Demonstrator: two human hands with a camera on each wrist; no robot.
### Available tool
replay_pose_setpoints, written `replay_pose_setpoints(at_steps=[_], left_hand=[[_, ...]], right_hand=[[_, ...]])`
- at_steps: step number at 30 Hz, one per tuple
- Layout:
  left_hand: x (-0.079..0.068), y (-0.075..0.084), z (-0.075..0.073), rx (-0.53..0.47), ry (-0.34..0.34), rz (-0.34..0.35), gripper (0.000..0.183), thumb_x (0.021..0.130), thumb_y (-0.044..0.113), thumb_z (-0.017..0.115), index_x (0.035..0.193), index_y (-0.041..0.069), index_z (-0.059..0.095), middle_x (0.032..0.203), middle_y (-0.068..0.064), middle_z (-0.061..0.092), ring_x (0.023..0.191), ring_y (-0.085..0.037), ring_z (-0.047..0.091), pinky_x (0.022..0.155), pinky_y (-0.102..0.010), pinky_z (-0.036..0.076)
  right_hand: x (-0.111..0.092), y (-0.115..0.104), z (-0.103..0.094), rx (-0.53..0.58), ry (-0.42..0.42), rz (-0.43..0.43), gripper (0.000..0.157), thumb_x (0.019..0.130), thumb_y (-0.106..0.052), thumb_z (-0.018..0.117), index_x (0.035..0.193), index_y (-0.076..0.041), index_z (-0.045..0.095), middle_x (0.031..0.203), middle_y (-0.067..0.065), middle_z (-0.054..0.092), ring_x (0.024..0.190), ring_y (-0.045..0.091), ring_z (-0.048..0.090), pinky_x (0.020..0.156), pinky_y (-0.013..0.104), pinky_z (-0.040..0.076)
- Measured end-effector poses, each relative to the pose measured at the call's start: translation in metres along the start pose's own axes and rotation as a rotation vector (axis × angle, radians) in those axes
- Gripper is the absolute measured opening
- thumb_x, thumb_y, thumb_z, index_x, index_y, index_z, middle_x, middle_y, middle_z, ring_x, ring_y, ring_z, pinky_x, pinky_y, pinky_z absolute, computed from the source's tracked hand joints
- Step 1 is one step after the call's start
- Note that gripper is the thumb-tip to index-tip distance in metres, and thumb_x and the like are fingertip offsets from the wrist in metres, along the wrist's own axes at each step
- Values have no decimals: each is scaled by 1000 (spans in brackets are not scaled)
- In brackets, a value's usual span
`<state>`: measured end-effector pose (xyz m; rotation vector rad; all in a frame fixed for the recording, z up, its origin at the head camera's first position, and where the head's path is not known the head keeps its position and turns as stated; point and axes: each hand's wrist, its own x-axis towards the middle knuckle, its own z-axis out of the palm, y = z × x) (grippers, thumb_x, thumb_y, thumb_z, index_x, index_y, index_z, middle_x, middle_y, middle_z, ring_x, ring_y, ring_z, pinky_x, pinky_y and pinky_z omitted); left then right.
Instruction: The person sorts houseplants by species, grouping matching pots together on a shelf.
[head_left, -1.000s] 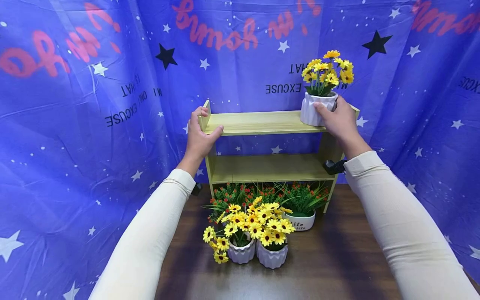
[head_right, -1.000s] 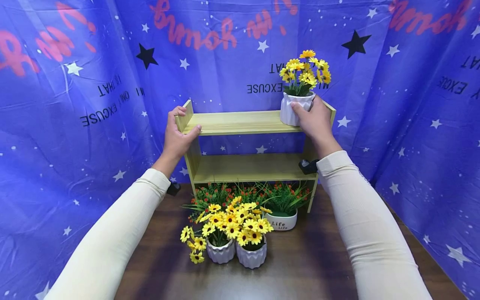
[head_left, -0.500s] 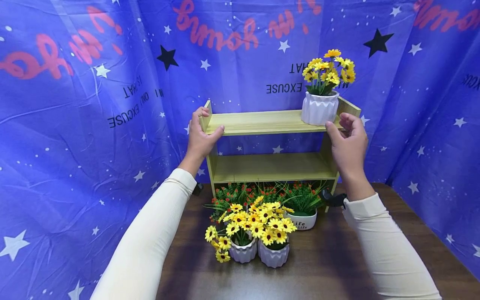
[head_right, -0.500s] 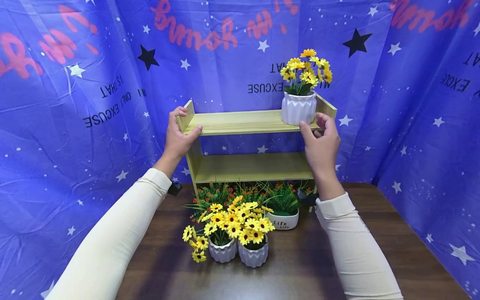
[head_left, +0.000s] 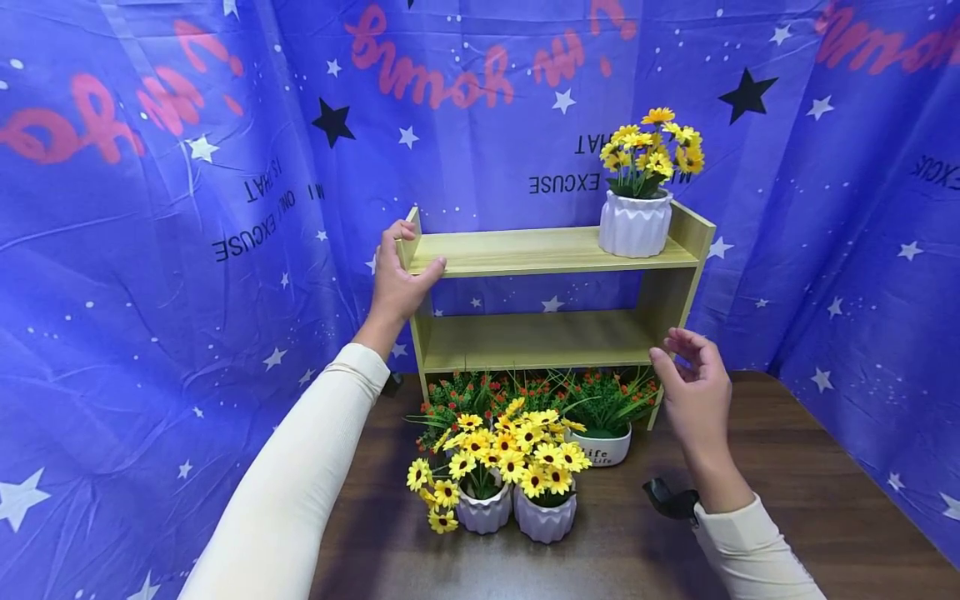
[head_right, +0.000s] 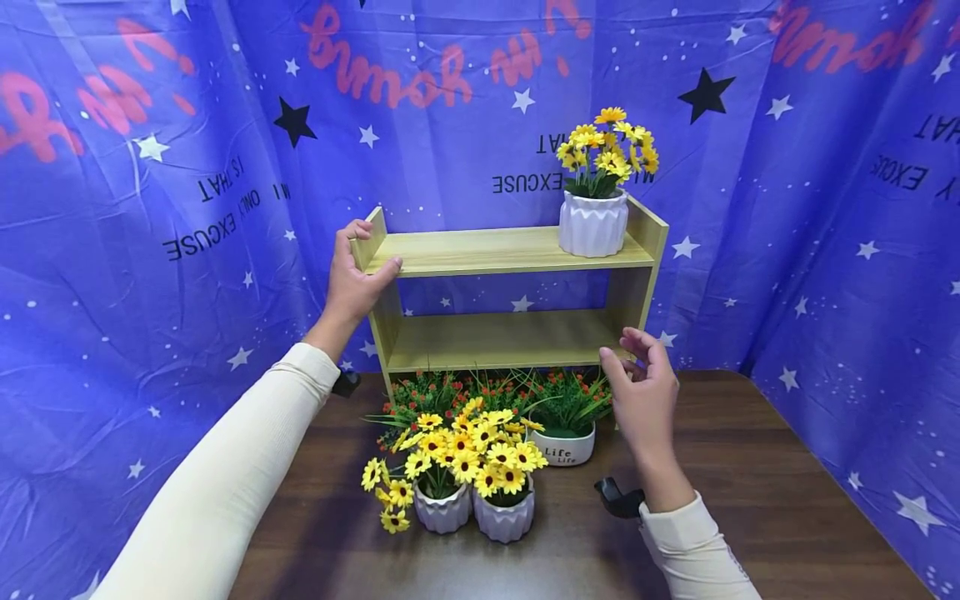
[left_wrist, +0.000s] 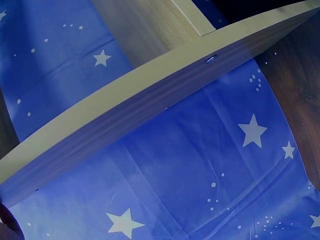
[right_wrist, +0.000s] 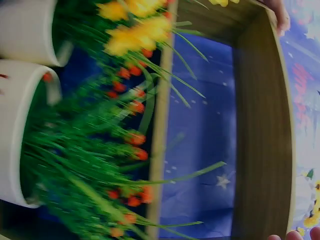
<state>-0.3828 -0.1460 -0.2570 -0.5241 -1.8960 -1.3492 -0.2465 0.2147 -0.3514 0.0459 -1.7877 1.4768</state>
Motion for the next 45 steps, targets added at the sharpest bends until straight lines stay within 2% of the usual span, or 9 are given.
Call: replay_pose_setpoints(at_steps=[4,11,16,22,24,27,35,41,45], left_hand=[[-2,-2,-1,-1,-2,-12,53,75,13,80,113,9,44,138,-9,50,119,-23,41,100,-39,34],[-22,40,-4,-53,-3,-3,47,77,-4,73,113,-10,44,137,-27,47,119,-39,40,100,-43,31],[-20,31,-5,-47,-2,-18,49,77,-2,74,115,-8,44,138,-24,47,120,-37,39,102,-43,31],[-9,-2,-1,-24,-9,-18,52,76,7,78,115,0,44,139,-16,49,121,-31,40,102,-43,31],[-6,-4,-2,-15,-4,-4,52,76,9,79,115,2,44,139,-14,50,120,-28,41,102,-41,32],[-3,-5,-2,-9,2,14,52,75,11,79,114,4,45,138,-13,50,120,-25,42,102,-38,32],[0,-1,0,-2,-1,3,52,75,13,79,113,7,45,137,-6,51,120,-21,42,102,-36,33],[0,0,1,-14,8,23,52,75,12,79,113,4,45,137,-8,51,120,-22,42,103,-37,32],[-1,0,0,-19,8,5,51,74,13,79,112,6,45,136,-7,51,120,-21,42,102,-36,32]], right_hand=[[-18,12,-3,-26,-28,20,41,90,-8,72,128,1,59,121,4,64,108,10,60,86,14,45],[-55,35,-8,-133,-162,80,42,90,-10,72,128,-1,58,117,12,65,101,7,60,80,10,45],[-78,44,-4,-186,-325,83,49,90,-13,74,132,2,53,126,19,62,110,24,60,83,13,46],[-104,52,-3,-221,-526,103,64,85,-20,79,137,1,48,135,19,56,118,34,56,88,41,51],[-110,53,-1,-207,-562,137,67,83,-22,81,137,0,48,137,20,54,120,35,55,91,49,49],[-117,56,4,-201,-598,189,70,81,-24,82,138,0,48,136,20,55,121,36,54,94,53,46],[-135,61,12,-208,-606,313,70,77,-22,86,135,-2,52,128,20,60,117,37,57,92,48,50],[-147,61,18,-115,-624,398,58,75,-14,86,123,-2,57,120,19,63,112,34,61,87,40,54],[-154,62,22,-114,-666,417,60,74,-15,86,124,0,56,121,19,63,108,31,62,86,37,54]])
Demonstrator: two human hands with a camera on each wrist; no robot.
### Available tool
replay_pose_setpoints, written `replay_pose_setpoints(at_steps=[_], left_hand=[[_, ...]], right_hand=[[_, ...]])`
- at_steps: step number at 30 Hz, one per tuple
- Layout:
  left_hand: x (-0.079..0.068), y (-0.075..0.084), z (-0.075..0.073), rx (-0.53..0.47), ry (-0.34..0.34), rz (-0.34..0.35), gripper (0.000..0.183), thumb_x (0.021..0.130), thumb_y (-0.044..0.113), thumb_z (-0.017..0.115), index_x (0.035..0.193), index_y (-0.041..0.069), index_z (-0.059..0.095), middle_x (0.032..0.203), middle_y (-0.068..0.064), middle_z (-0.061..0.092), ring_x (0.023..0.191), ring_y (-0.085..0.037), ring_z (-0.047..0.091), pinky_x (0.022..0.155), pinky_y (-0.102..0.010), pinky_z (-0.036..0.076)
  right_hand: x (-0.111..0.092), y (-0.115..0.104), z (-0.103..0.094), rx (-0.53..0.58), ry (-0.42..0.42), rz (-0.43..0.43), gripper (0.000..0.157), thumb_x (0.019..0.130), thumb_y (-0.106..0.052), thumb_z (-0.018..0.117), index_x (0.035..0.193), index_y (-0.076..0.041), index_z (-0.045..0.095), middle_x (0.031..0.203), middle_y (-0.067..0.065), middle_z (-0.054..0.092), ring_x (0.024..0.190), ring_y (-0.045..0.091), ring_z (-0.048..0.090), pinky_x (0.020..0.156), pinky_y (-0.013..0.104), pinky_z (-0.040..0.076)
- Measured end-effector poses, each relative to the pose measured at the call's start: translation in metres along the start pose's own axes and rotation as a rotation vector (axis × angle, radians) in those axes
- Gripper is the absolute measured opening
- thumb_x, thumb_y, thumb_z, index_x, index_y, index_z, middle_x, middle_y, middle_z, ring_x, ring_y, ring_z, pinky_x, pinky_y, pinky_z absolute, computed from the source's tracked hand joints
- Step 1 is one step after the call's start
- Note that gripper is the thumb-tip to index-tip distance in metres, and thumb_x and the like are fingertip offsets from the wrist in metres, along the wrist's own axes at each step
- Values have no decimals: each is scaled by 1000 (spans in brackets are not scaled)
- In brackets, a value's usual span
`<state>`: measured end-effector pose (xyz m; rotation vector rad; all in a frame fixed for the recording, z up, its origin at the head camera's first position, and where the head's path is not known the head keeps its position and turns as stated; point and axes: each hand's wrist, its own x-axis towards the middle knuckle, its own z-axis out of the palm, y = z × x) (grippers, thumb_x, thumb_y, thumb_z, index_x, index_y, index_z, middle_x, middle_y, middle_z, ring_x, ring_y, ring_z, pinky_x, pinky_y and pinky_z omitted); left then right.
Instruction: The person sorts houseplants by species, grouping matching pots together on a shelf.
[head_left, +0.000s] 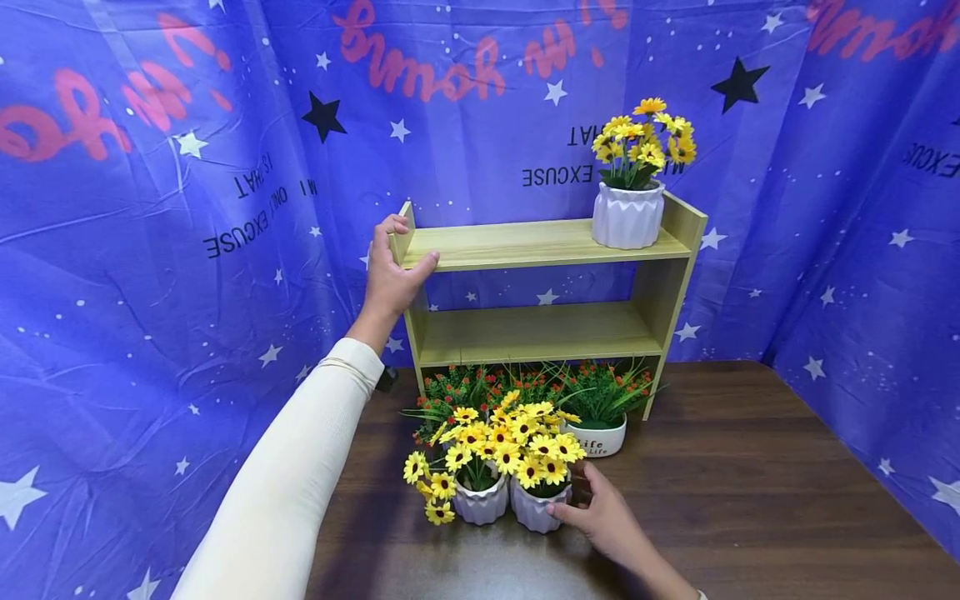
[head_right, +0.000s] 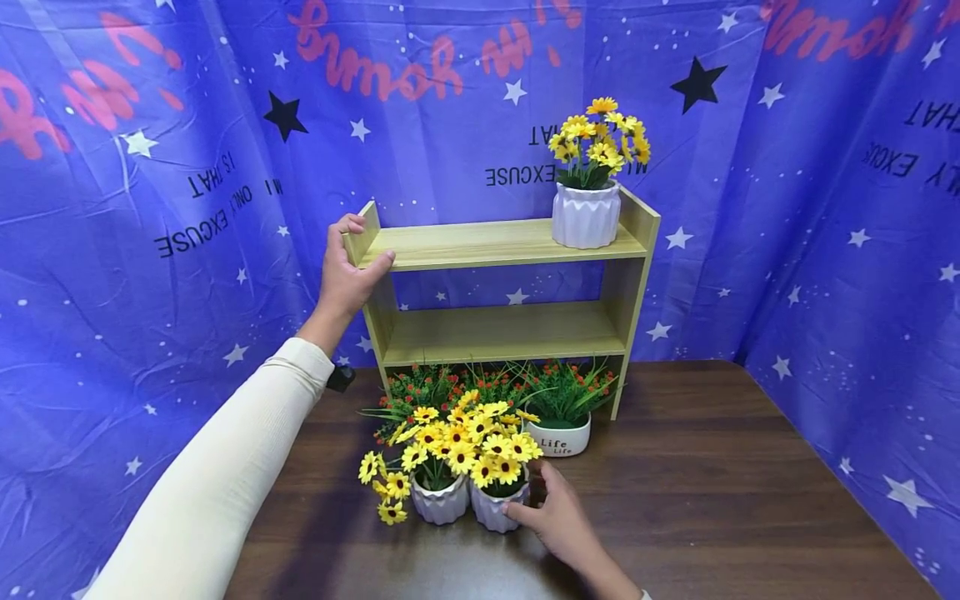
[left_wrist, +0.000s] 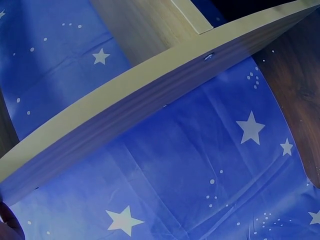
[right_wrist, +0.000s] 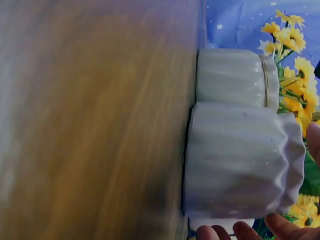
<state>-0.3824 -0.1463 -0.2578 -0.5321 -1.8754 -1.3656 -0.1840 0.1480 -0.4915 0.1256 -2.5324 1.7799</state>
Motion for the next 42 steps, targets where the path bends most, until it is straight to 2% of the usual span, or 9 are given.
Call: replay_pose_setpoints(at_steps=[4,8,17,22,23,29,30,36,42], left_hand=[[1,0,-1,4,-2,-1,51,74,12,80,112,7,45,137,-9,51,120,-21,42,102,-35,32],[1,1,-1,-2,-3,5,52,74,12,79,112,6,45,138,-10,50,119,-22,42,102,-35,33],[0,1,0,0,-4,-3,52,74,10,79,113,6,45,136,-5,51,119,-20,42,101,-35,33],[0,2,0,-1,-3,-5,52,74,11,80,114,6,46,137,-5,51,118,-20,42,100,-36,33],[-1,8,-1,-6,-4,-5,51,75,9,79,114,4,46,138,-8,51,118,-23,42,100,-37,33],[-1,5,-1,-17,1,9,52,75,8,79,115,1,47,139,-14,51,119,-26,42,101,-39,32],[0,-1,0,-16,4,10,52,75,9,80,114,3,47,139,-11,51,119,-24,42,101,-38,32],[0,0,1,-6,0,-2,51,74,13,79,111,9,46,137,-5,51,117,-21,42,99,-35,34],[0,-1,0,0,-1,-4,51,74,13,80,112,9,46,137,-3,51,118,-21,42,100,-35,34]], right_hand=[[-1,0,8,-65,12,-21,69,72,-21,88,127,-1,53,120,16,63,109,28,61,91,41,50],[0,0,15,-102,52,-42,83,68,-25,90,134,0,46,126,20,60,115,33,57,99,51,42],[0,1,26,-113,104,-14,97,65,-24,91,141,2,36,135,27,52,123,42,50,104,59,36],[0,-1,28,-84,120,-7,95,65,-21,91,141,1,38,134,25,54,123,41,51,104,57,35],[0,-1,28,-77,123,-3,94,64,-20,91,140,1,39,133,24,55,122,40,51,104,57,35],[-2,-1,26,-59,138,24,86,66,-24,91,136,-1,46,129,21,59,120,37,54,103,55,37],[-2,-1,25,-56,140,25,85,67,-24,91,136,-1,47,128,20,60,119,36,54,103,55,38],[-3,-4,22,-22,164,10,79,67,-19,91,132,0,52,125,18,63,116,34,58,100,51,42],[-5,-12,17,45,182,2,76,68,-16,91,131,0,52,125,21,61,113,35,60,90,40,51]])
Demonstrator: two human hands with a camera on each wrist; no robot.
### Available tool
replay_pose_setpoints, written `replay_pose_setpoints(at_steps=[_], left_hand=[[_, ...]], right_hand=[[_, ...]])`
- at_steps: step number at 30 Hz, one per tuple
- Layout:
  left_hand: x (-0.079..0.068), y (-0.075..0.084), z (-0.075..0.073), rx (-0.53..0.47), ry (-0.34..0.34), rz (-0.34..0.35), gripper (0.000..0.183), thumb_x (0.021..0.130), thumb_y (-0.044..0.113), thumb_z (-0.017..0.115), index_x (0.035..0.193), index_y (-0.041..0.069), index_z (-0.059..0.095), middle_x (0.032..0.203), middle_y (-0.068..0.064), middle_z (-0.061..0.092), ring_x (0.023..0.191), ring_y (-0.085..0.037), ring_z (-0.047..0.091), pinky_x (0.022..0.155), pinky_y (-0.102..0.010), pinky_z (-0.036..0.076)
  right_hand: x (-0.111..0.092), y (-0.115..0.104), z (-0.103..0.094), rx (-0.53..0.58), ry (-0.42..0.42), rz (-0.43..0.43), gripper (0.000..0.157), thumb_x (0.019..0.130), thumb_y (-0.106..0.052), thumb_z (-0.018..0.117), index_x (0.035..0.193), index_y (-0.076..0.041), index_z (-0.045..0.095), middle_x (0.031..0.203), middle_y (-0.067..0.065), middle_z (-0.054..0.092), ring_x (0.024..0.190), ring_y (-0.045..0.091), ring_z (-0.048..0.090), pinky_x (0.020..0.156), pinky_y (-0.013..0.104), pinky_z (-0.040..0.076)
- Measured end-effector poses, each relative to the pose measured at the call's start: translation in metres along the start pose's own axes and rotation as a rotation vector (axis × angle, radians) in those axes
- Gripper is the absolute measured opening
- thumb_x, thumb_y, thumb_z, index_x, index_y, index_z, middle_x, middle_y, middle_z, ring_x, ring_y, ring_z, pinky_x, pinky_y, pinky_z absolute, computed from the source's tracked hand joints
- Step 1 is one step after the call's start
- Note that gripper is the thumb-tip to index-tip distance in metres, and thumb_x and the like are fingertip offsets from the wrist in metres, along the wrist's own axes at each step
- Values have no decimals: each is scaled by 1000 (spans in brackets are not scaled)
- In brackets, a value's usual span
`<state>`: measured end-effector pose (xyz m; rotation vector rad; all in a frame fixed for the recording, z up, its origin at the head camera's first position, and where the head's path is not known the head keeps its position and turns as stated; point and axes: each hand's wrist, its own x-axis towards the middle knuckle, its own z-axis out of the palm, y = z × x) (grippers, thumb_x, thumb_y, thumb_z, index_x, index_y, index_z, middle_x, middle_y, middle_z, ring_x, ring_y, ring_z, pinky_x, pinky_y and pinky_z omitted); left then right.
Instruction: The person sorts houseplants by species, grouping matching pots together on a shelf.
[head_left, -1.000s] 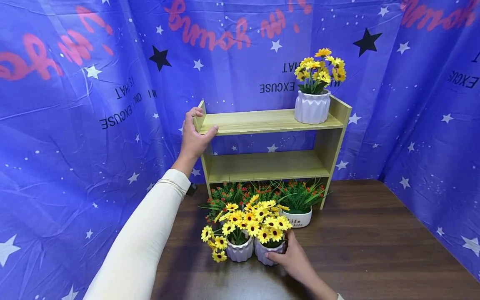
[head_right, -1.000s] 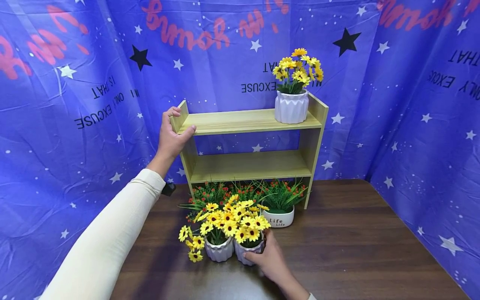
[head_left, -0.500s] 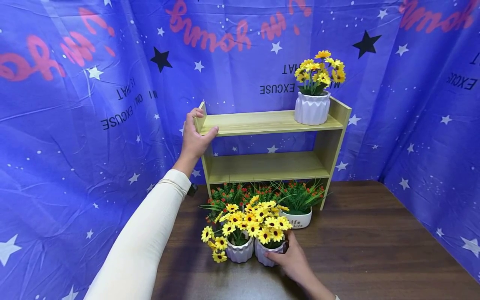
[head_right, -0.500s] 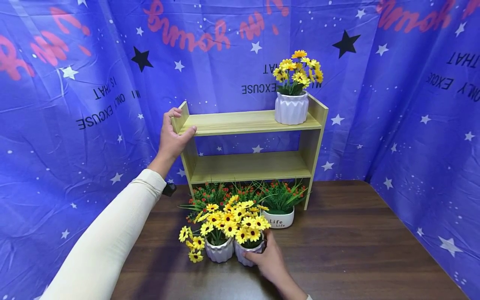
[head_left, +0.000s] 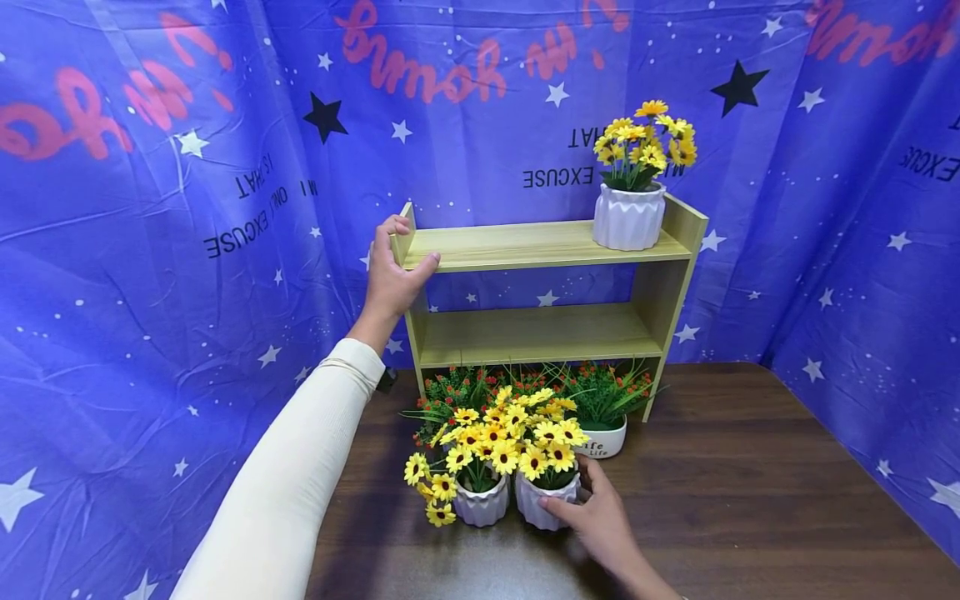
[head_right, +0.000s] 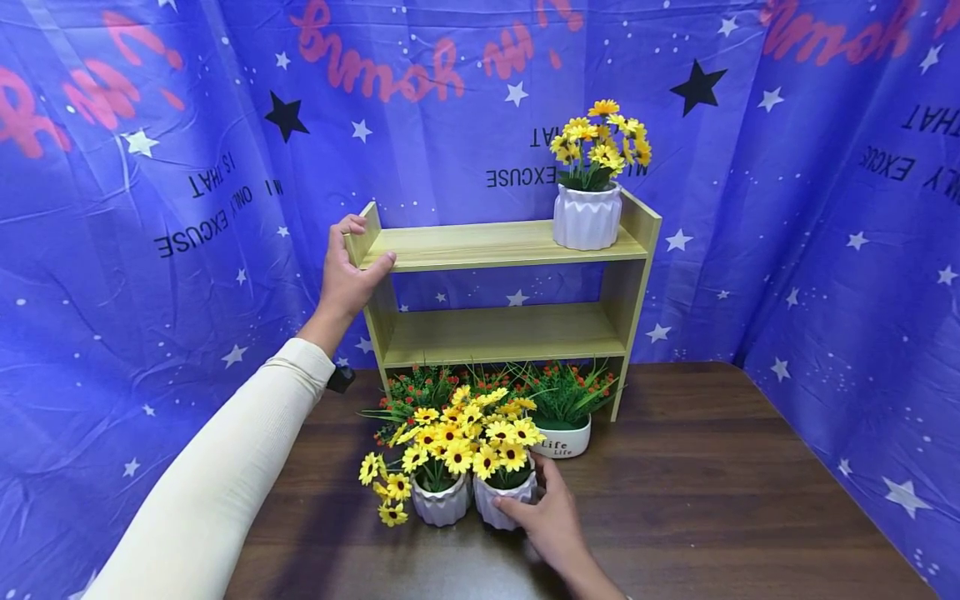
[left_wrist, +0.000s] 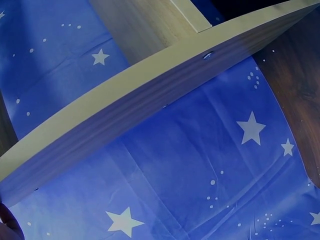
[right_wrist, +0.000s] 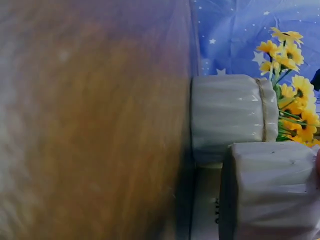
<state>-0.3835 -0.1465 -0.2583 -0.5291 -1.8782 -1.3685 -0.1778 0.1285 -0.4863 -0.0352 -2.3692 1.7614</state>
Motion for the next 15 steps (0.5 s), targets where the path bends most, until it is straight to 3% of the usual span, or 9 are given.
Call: replay_pose_setpoints(at_steps=[7,10,15], left_hand=[[0,0,1,3,-7,4,52,74,12,80,113,7,45,138,-9,50,118,-22,42,100,-35,34],[0,-1,0,-4,-3,6,51,75,13,80,113,8,45,138,-11,50,118,-22,42,100,-36,34],[0,-1,0,-2,-2,16,51,75,13,79,112,8,45,138,-11,50,117,-23,41,99,-37,34]], right_hand=[[2,-17,-13,-19,38,-13,77,71,-21,90,135,-2,51,134,24,55,125,40,50,99,51,44],[4,-26,-20,-1,46,-32,78,71,-19,90,136,-1,50,135,22,55,126,37,49,97,44,47],[12,-41,-29,48,60,-70,78,73,-13,88,138,-2,46,130,21,57,114,30,57,83,27,53]])
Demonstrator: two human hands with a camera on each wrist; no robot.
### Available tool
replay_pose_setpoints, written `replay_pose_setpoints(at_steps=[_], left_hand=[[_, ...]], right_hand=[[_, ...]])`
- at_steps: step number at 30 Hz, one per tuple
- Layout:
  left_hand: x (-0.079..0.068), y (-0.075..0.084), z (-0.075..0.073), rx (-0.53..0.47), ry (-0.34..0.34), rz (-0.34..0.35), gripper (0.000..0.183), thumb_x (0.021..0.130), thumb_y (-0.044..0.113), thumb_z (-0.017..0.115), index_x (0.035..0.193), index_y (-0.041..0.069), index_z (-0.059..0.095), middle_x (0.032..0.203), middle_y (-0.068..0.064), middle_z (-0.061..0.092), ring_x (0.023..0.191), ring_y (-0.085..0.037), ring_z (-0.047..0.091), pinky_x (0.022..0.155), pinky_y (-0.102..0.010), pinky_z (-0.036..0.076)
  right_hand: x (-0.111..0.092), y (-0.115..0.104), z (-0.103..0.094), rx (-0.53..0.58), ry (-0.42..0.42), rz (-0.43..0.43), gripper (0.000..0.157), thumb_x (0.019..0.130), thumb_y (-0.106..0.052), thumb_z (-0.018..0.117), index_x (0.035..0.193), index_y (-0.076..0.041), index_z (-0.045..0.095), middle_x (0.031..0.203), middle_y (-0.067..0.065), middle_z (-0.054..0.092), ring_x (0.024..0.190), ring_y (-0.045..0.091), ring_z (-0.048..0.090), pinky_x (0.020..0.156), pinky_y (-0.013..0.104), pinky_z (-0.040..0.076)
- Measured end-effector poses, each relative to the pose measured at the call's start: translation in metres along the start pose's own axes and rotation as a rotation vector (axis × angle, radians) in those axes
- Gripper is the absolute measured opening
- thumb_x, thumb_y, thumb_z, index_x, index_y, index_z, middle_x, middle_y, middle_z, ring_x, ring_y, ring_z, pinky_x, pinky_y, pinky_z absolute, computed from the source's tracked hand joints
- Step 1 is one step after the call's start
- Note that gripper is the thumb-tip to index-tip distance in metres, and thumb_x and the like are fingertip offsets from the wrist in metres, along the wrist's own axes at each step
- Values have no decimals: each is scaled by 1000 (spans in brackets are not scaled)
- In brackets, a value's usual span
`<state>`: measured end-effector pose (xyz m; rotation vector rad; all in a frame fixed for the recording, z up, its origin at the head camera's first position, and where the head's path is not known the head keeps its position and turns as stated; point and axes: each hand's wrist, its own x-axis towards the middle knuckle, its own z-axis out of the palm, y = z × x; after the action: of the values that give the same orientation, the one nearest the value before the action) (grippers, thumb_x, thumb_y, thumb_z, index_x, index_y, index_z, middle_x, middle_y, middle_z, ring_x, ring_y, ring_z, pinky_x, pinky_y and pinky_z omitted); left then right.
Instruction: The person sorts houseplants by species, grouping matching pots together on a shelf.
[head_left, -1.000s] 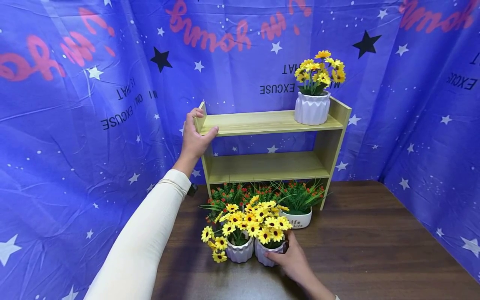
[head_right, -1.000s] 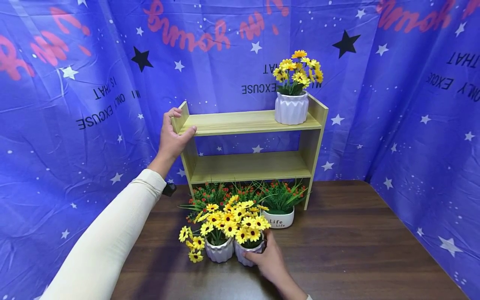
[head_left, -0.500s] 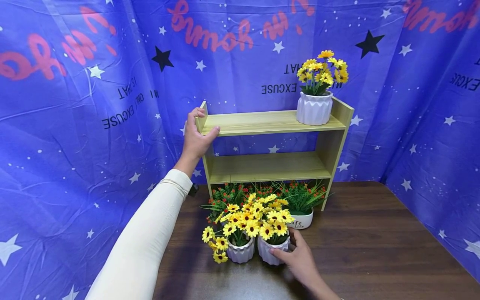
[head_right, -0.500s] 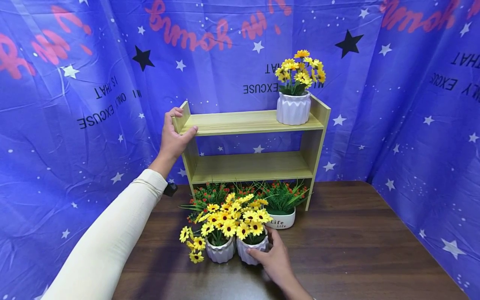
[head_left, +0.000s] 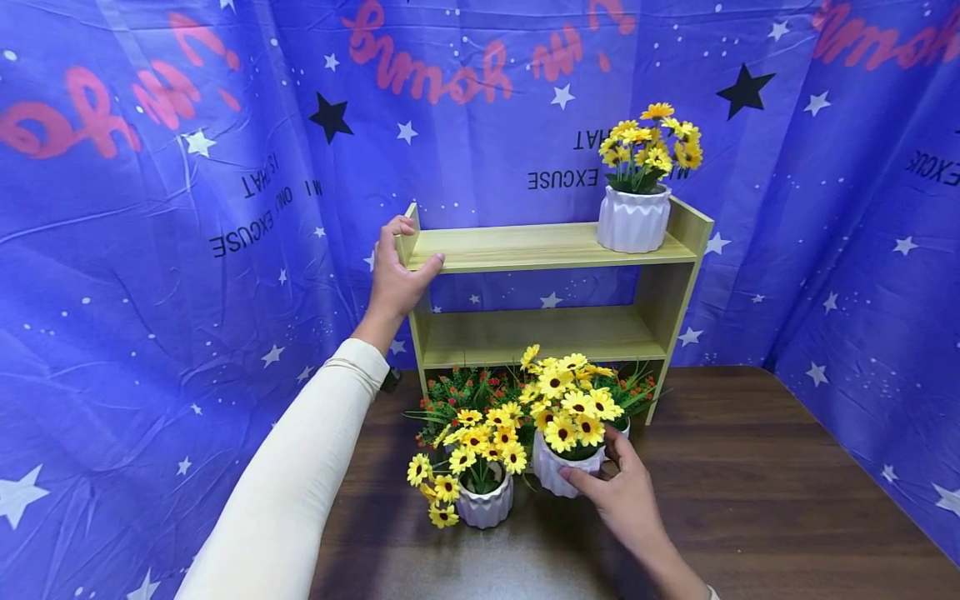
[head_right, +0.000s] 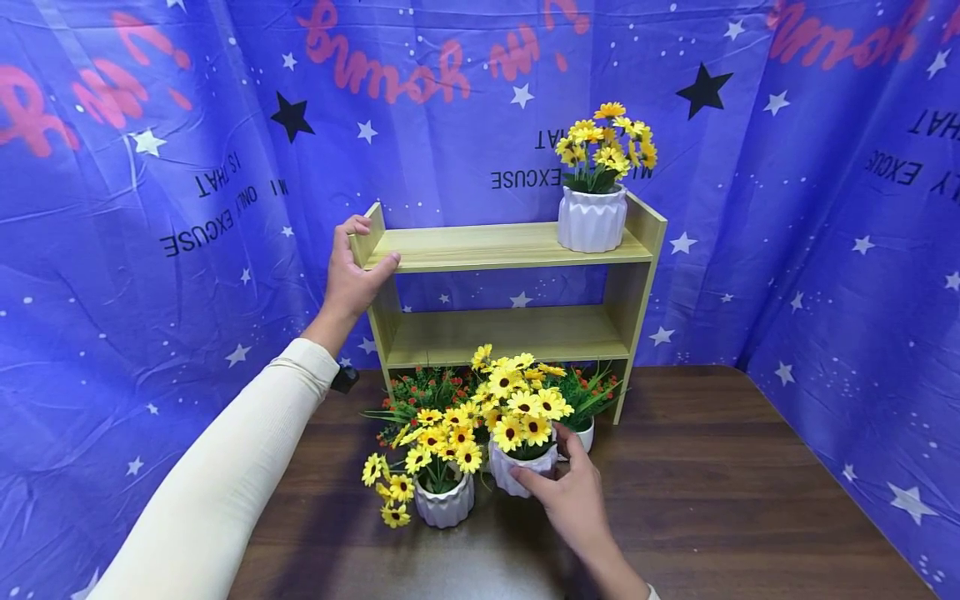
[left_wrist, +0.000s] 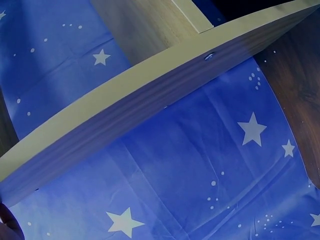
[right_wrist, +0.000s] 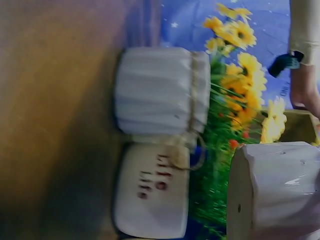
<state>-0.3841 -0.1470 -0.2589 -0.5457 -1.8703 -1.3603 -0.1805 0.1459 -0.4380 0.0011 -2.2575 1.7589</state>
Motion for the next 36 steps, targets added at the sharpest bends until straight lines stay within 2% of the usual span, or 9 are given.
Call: replay_pose_setpoints(at_steps=[3,13,20,26,29,31,36], left_hand=[[0,0,0,0,0,4,51,74,14,79,112,8,45,137,-10,50,117,-23,41,99,-37,34],[1,0,0,12,4,7,52,74,15,79,113,7,46,137,-10,51,117,-24,41,99,-36,34],[0,0,0,16,-4,5,51,75,14,79,113,7,45,139,-12,50,119,-23,41,100,-37,33],[0,1,0,5,-3,8,51,75,13,78,113,5,45,138,-11,50,119,-24,41,101,-38,32],[-1,0,1,-10,0,17,51,76,11,79,114,3,46,139,-11,50,120,-26,40,101,-40,32],[-2,5,0,-20,1,24,50,77,8,78,114,0,46,139,-14,50,120,-29,40,100,-41,31],[-2,6,0,-6,3,10,50,76,11,78,113,3,46,137,-10,51,119,-26,41,100,-40,32]], right_hand=[[6,-9,-5,30,12,-22,77,74,-10,87,138,-2,45,128,20,58,107,26,59,79,24,53],[22,-34,-16,78,94,-92,71,77,-7,84,138,-4,47,127,15,59,110,11,55,85,17,49],[30,-47,-20,81,158,-138,73,77,-9,85,141,-8,49,129,10,59,112,15,55,83,16,49],[38,-65,-23,116,174,-167,70,79,-11,84,142,-12,51,126,8,60,112,17,57,84,19,51],[45,-77,-26,134,178,-210,69,80,-9,83,141,-14,52,128,7,60,116,16,55,87,20,50],[51,-87,-28,143,182,-249,68,80,-7,82,141,-15,53,127,7,60,116,16,55,87,21,50],[71,-113,-33,163,180,-327,71,81,-5,80,144,-18,50,131,9,57,120,20,54,91,28,51]])
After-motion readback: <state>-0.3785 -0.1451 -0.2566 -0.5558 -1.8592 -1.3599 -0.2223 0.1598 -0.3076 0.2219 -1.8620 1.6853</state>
